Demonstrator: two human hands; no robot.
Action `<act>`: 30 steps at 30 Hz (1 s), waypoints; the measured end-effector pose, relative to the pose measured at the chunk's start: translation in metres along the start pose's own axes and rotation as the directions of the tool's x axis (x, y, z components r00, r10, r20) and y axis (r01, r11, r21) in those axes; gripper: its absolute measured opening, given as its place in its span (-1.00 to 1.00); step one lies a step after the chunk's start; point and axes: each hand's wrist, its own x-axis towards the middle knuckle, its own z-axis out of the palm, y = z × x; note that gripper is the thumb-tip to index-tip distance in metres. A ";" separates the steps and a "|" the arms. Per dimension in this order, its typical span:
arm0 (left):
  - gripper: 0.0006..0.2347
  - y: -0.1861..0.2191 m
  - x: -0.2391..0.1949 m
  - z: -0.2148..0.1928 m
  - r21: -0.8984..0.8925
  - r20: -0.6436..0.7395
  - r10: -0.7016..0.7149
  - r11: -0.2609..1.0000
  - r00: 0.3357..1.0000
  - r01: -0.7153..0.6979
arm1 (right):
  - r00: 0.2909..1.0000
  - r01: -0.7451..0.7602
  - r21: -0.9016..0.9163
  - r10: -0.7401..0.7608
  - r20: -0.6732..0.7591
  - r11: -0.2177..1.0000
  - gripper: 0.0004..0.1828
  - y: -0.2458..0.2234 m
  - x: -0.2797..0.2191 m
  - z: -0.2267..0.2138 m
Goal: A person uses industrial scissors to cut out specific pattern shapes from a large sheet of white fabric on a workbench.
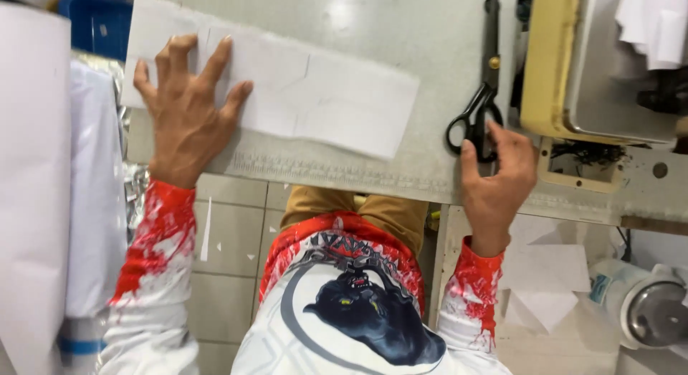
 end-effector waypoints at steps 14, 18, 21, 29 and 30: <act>-0.33 0.064 0.001 0.033 0.146 0.016 -0.130 0.981 0.991 0.126 | 0.954 0.010 -0.123 0.028 0.300 0.992 -0.38 -0.001 0.016 -0.031; -0.33 0.068 -0.003 0.027 0.131 -0.060 -0.084 0.987 0.995 0.091 | 0.954 0.075 -0.019 -0.066 0.292 0.997 -0.36 0.000 0.034 -0.036; -0.32 0.073 -0.011 0.026 0.070 -0.059 -0.136 0.988 0.989 0.140 | 0.860 -0.304 0.138 0.209 0.466 0.943 -0.24 -0.014 0.030 -0.053; -0.39 0.079 -0.018 0.022 0.076 -0.012 -0.105 0.992 0.994 0.105 | 0.634 -0.773 0.452 0.534 0.559 0.444 -0.04 -0.053 -0.077 -0.111; -0.39 0.080 -0.017 0.021 0.076 0.000 -0.099 0.992 0.995 0.098 | 0.625 -0.781 0.447 0.544 0.560 0.436 -0.04 -0.045 -0.093 -0.108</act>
